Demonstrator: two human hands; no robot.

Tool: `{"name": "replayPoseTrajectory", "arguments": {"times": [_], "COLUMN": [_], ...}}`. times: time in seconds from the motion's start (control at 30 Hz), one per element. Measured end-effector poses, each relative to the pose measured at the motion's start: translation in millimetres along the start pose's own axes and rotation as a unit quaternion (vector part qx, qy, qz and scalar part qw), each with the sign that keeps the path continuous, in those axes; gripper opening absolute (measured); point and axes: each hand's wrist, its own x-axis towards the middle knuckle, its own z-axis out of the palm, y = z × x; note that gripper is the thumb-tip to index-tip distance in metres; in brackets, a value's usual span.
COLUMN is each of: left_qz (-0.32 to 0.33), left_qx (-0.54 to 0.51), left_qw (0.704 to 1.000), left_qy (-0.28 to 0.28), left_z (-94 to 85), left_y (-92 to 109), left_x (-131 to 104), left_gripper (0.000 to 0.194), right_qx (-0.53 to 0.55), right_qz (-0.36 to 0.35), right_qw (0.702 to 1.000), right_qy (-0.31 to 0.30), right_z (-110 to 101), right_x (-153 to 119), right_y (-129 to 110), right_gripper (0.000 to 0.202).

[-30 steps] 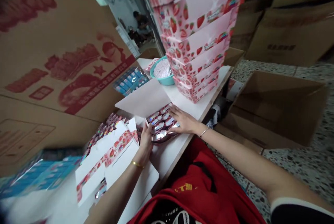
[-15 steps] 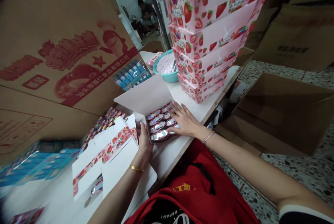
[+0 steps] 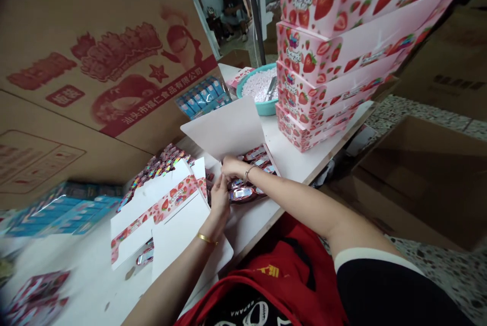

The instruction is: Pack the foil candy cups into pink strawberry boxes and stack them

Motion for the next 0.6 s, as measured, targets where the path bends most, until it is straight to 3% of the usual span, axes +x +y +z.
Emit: {"name": "replayPoseTrajectory", "arguments": {"times": [0.13, 0.4, 0.6], "left_qz": [0.010, 0.010, 0.004], "left_qx": [-0.020, 0.078, 0.095], "left_qw": [1.000, 0.997, 0.995], "left_qy": [0.009, -0.003, 0.013], "left_z": [-3.1, -0.3, -2.6], "left_y": [-4, 6, 0], "left_x": [2, 0, -8], "left_gripper": [0.042, 0.033, 0.041], "right_qx": [0.021, 0.032, 0.026], "right_qz": [0.013, 0.030, 0.010], "right_qw": [0.999, 0.997, 0.995], "right_qy": [-0.038, -0.065, -0.094], "right_z": [1, -4, -8], "right_x": [3, 8, 6], "right_y": [2, 1, 6], "right_gripper": [0.034, 0.035, 0.034]}}
